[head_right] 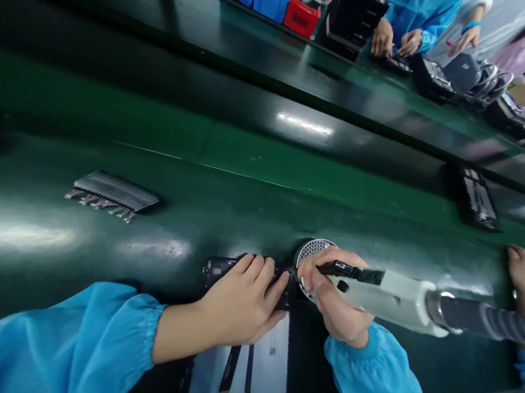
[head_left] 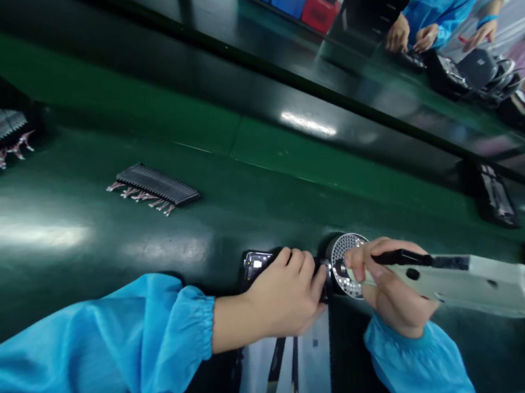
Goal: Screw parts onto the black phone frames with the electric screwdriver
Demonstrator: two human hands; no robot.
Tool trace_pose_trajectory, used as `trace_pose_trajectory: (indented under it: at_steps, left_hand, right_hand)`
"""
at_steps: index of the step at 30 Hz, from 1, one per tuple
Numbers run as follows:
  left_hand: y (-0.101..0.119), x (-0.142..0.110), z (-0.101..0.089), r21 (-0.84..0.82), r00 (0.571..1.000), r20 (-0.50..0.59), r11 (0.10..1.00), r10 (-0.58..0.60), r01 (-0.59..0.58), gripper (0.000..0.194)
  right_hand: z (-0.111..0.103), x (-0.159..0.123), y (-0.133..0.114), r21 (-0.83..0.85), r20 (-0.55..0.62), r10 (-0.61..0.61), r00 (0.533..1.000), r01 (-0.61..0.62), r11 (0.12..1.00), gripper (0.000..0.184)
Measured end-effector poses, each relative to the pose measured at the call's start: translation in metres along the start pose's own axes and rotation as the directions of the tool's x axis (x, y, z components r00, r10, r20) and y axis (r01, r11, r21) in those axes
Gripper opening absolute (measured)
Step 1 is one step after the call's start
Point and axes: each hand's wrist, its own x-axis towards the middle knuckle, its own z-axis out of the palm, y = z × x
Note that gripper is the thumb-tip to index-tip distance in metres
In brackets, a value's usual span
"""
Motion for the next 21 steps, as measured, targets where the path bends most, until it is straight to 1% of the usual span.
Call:
trace_pose_trajectory:
  at_steps: [5, 10, 13, 17, 19, 21]
  left_hand:
    - [0.0, -0.001, 0.0, -0.002, 1.0, -0.009, 1.0, -0.004, 0.004, 0.056]
    - [0.0, -0.001, 0.002, 0.0, 1.0, -0.015, 1.0, -0.004, 0.004, 0.057]
    - [-0.001, -0.003, 0.002, 0.001, 0.999, -0.038, 1.0, -0.013, 0.013, 0.056]
    - [-0.005, -0.005, -0.001, 0.007, 0.999, -0.034, 0.999, -0.032, 0.032, 0.054]
    - [-0.008, -0.004, -0.002, 0.009, 0.999, -0.029, 0.999, -0.034, 0.034, 0.053]
    - [-0.011, -0.004, -0.002, 0.012, 0.999, -0.033, 0.999, -0.032, 0.032, 0.052]
  right_hand:
    - [0.001, -0.001, 0.005, 0.043, -0.014, 0.035, 0.999, -0.034, 0.998, 0.024]
    - [-0.001, -0.001, 0.006, 0.069, -0.026, 0.009, 1.0, -0.007, 0.998, 0.026]
    - [-0.016, 0.001, -0.001, 0.02, -0.071, -0.034, 0.997, 0.036, 0.999, 0.03]
    - [-0.045, 0.008, -0.009, -0.06, -0.22, -0.095, 0.971, 0.084, 0.995, 0.024]
    - [-0.055, 0.009, -0.007, -0.065, -0.267, -0.087, 0.96, 0.073, 0.995, 0.023]
    - [-0.057, 0.009, 0.0, -0.046, -0.269, -0.054, 0.962, 0.044, 0.998, 0.023]
